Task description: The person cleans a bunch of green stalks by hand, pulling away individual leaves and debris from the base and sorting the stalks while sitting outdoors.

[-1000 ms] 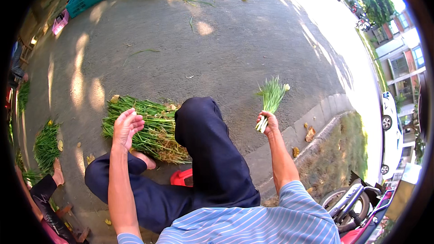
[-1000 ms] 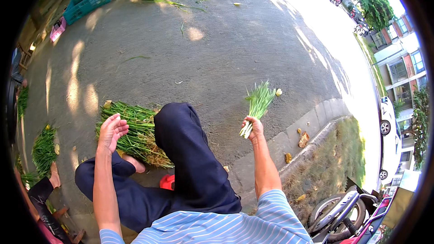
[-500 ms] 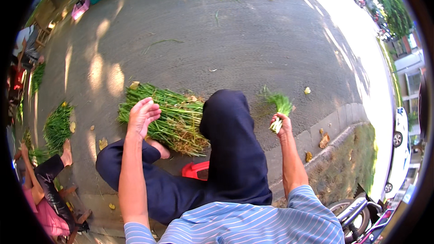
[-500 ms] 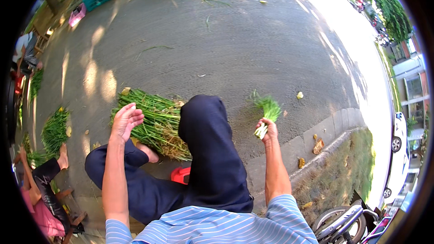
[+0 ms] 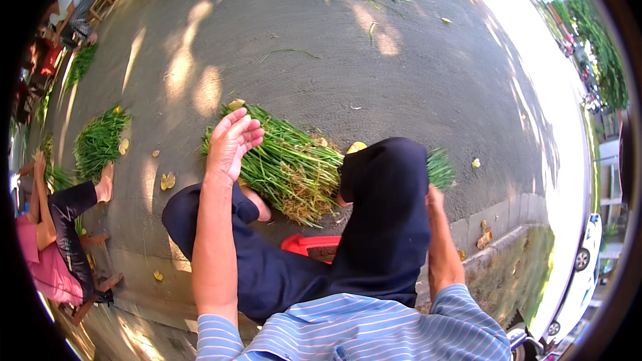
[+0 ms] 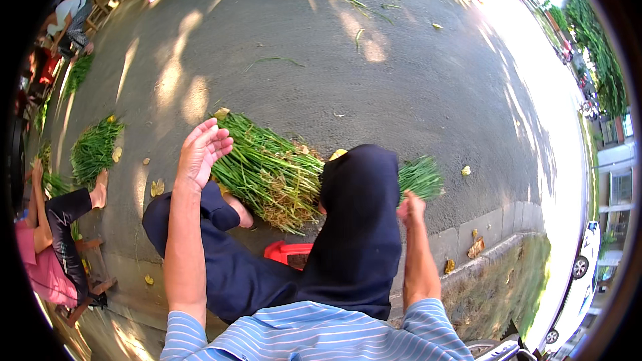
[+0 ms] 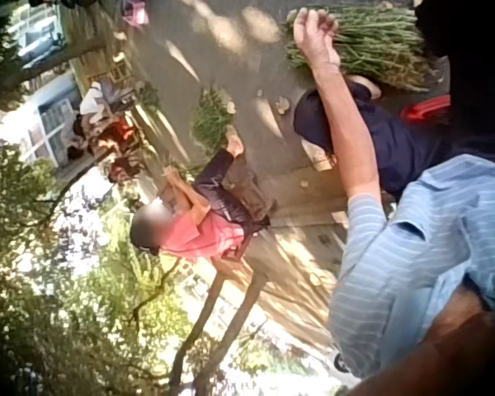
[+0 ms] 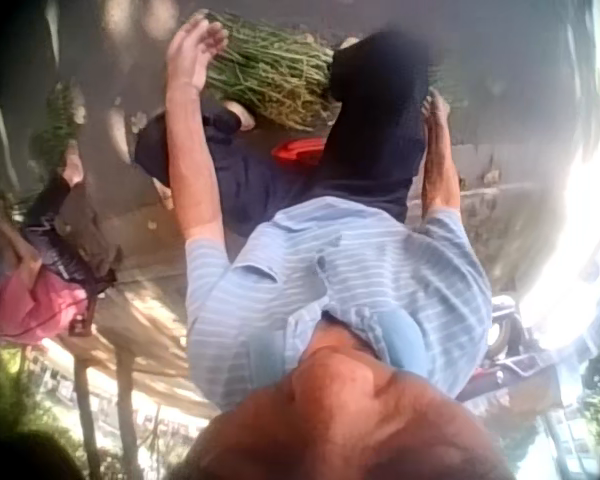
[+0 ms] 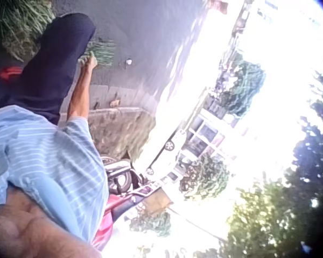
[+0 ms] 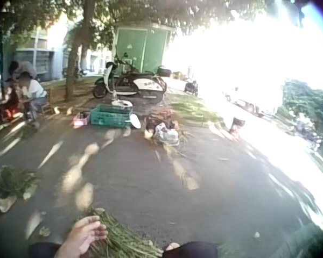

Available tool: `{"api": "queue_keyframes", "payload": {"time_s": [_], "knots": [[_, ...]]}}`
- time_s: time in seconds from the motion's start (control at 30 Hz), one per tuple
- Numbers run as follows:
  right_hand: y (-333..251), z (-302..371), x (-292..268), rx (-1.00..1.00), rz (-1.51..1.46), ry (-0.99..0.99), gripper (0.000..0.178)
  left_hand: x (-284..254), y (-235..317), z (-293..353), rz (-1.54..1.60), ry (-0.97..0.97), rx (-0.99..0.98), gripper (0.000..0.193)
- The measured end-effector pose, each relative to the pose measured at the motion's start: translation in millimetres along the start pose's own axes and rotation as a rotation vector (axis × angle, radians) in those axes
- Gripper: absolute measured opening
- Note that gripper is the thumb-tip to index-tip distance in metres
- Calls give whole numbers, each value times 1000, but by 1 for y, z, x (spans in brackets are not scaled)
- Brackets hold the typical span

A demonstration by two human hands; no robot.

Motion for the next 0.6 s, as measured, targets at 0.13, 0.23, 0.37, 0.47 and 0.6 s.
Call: {"api": "queue_keyframes", "payload": {"time_s": [0.13, 0.23, 0.37, 0.47, 0.6], "knots": [[-162, 36, 48, -766, 41, 103, 31, -8, 19, 10, 68, 6, 73, 33], [-245, 131, 123, -1003, 330, -147, 36, -13, 29, 16, 117, 8, 118, 32], [-191, 184, 235, -701, 873, -698, 57, -14, 45, 21, 175, -3, 154, 30], [-56, 164, 285, -676, 1558, -1013, 75, -18, 52, 22, 211, 12, 157, 29], [56, 149, 308, -681, 1522, -886, 114, -34, 55, 27, 240, 74, 156, 30]]}}
Point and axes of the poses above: each hand's wrist, its own z-axis away from the middle knuckle, its own x-axis out of the palm, y = z × x, the point moved 2 cm from there along -z, towards the middle knuckle, and after that the axes turned 1 degree about y, right-handed, at the moved point
